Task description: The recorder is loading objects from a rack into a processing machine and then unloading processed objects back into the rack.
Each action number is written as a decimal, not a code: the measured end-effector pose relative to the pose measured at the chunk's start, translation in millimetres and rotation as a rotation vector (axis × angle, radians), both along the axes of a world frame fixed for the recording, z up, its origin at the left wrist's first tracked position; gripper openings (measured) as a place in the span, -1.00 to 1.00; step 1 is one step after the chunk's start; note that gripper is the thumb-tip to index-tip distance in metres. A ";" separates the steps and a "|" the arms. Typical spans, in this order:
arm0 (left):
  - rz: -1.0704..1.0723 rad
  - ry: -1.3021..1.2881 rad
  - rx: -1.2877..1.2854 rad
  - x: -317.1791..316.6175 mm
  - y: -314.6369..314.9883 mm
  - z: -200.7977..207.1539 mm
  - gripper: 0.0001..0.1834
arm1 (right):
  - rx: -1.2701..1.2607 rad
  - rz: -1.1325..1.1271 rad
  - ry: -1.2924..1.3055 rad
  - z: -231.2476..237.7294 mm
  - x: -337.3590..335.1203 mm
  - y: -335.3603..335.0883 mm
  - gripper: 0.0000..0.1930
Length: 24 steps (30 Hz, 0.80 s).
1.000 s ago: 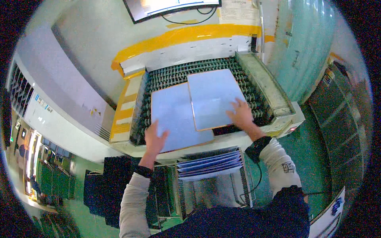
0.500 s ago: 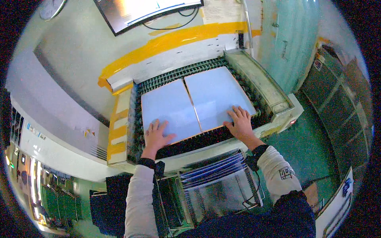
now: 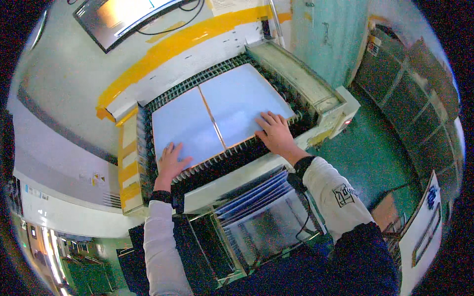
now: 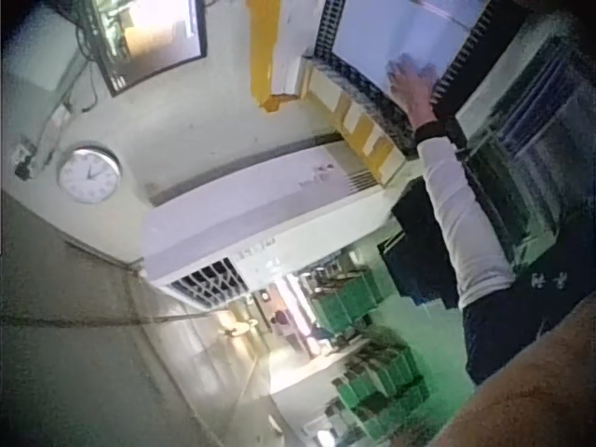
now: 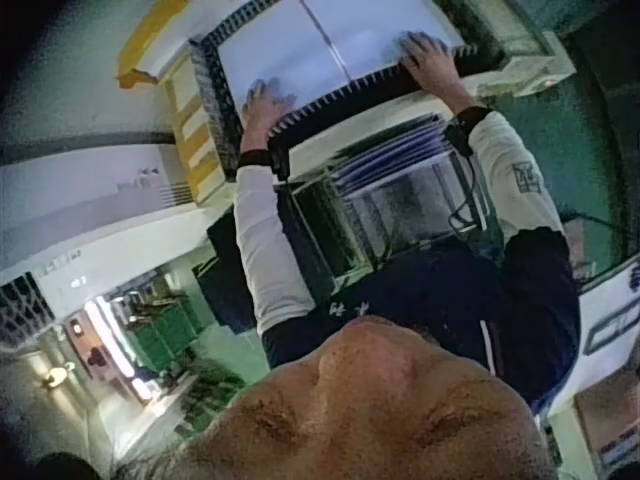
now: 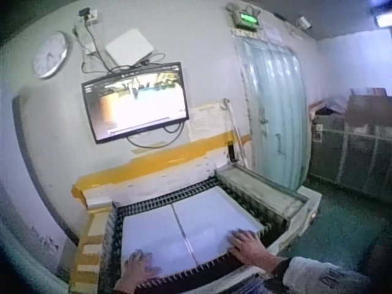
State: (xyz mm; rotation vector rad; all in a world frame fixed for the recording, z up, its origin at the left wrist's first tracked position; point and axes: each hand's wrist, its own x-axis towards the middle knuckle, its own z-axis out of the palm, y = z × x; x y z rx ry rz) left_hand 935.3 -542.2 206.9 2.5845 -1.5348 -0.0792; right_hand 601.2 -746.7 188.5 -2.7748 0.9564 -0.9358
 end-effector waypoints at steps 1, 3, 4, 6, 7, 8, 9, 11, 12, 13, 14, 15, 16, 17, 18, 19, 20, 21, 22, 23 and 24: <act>-0.039 -0.027 -0.049 -6.5 1.5 -1.6 -0.21 | -0.012 0.001 0.005 -2.5 -1.4 0.5 -0.56; -0.125 -0.064 -0.131 -24.0 1.5 -10.1 -0.29 | -0.035 -0.024 -0.006 -6.8 -2.9 -3.8 -0.56; -0.174 -0.066 -0.195 -36.7 7.4 -18.4 -0.33 | -0.029 -0.035 -0.017 -13.3 1.7 -4.1 -0.56; -0.284 -0.054 -0.355 -78.1 9.9 -13.2 -0.41 | -0.072 0.015 -0.156 -12.9 -0.2 -3.7 -0.59; -0.338 0.053 -0.448 -114.7 12.0 -0.4 -0.54 | -0.054 0.018 -0.168 -17.1 -1.7 -6.6 -0.62; -0.365 0.140 -0.440 -141.6 19.1 -12.8 -0.56 | -0.049 0.024 -0.191 -16.8 -4.4 -6.6 -0.64; -0.400 0.221 -0.434 -166.7 25.9 -23.1 -0.59 | -0.043 0.032 -0.223 -18.4 -11.5 -8.5 -0.66; -0.425 0.363 -0.384 -212.6 46.9 -40.3 -0.63 | -0.033 0.077 -0.320 -20.5 -11.8 -9.8 -0.68; -0.434 0.437 -0.339 -234.3 56.8 -52.6 -0.65 | -0.002 0.129 -0.356 -20.4 -12.6 -12.1 -0.69; -0.405 0.419 -0.270 -250.1 66.4 -73.8 -0.62 | 0.031 0.177 -0.390 -21.9 -14.8 -14.1 -0.71; -0.379 0.400 -0.205 -261.7 74.0 -96.4 -0.58 | 0.058 0.225 -0.424 -23.1 -17.6 -15.7 -0.72; -0.341 0.380 -0.150 -273.1 79.5 -112.5 -0.55 | 0.048 0.251 -0.489 -24.4 -22.5 -16.2 -0.76; -0.300 0.363 -0.099 -282.2 83.8 -128.4 -0.52 | 0.080 0.280 -0.492 -24.9 -32.1 -14.4 -0.77; -0.253 0.347 -0.050 -288.6 88.4 -140.4 -0.48 | 0.114 0.315 -0.492 -23.3 -43.1 -7.1 -0.78; -0.243 0.308 -0.035 -292.8 89.8 -149.0 -0.46 | 0.147 0.347 -0.490 -21.8 -56.3 -0.3 -0.79; -0.234 0.269 -0.025 -297.7 87.9 -155.2 -0.44 | 0.103 0.354 -0.484 -22.6 -73.6 3.2 -0.83; -0.226 0.231 -0.015 -302.4 87.6 -160.6 -0.41 | 0.186 0.343 -0.466 -25.2 -94.3 6.4 -0.84; -0.193 0.208 0.018 -307.5 86.1 -161.4 -0.41 | 0.263 0.322 -0.449 -27.2 -120.0 7.0 -0.85; -0.160 0.184 0.045 -310.7 83.1 -163.2 -0.41 | 0.349 0.231 -0.418 -36.6 -143.8 5.2 -0.85; -0.135 0.160 0.070 -315.5 79.3 -163.1 -0.41 | 0.432 0.131 -0.389 -49.2 -169.9 0.2 -0.85; -0.126 0.161 0.041 -319.3 77.2 -165.1 -0.42 | 0.561 0.045 -0.430 -66.0 -192.7 -8.7 -0.86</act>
